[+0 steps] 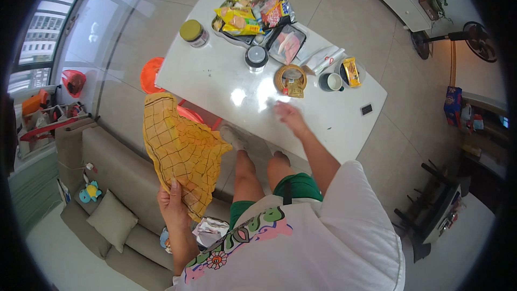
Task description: The person folds a black garment, a white patterned dress, and a yellow mesh item by hand while sitting on a couch and then moves the folded items to a table.
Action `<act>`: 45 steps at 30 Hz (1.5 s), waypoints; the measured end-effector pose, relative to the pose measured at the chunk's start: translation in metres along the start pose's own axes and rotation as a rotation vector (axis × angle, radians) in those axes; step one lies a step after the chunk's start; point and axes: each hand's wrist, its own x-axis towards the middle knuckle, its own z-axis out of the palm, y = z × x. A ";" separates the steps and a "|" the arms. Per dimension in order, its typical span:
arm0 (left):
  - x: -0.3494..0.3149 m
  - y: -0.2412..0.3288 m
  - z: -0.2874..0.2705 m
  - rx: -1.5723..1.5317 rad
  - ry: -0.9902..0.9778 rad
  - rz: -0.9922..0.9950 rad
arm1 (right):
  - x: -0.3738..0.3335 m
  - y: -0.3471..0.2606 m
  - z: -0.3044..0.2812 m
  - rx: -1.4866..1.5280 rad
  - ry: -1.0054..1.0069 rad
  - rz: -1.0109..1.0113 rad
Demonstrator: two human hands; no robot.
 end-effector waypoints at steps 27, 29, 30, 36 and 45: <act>-0.156 0.007 -0.106 -0.165 0.652 0.647 | -0.114 -0.169 0.125 0.287 -1.021 -0.030; -0.158 -0.004 -0.109 -0.188 0.736 0.633 | -0.111 -0.157 0.136 0.032 -1.036 -0.063; -0.165 -0.008 -0.111 -0.207 0.795 0.606 | -0.116 -0.163 0.143 -0.069 -0.948 -0.083; -0.186 -0.031 -0.137 -0.211 0.743 0.557 | -0.137 -0.219 0.174 -0.145 -0.679 -0.299; -0.184 -0.047 -0.140 -0.280 0.909 0.725 | -0.151 -0.235 0.157 -0.448 -0.901 -0.406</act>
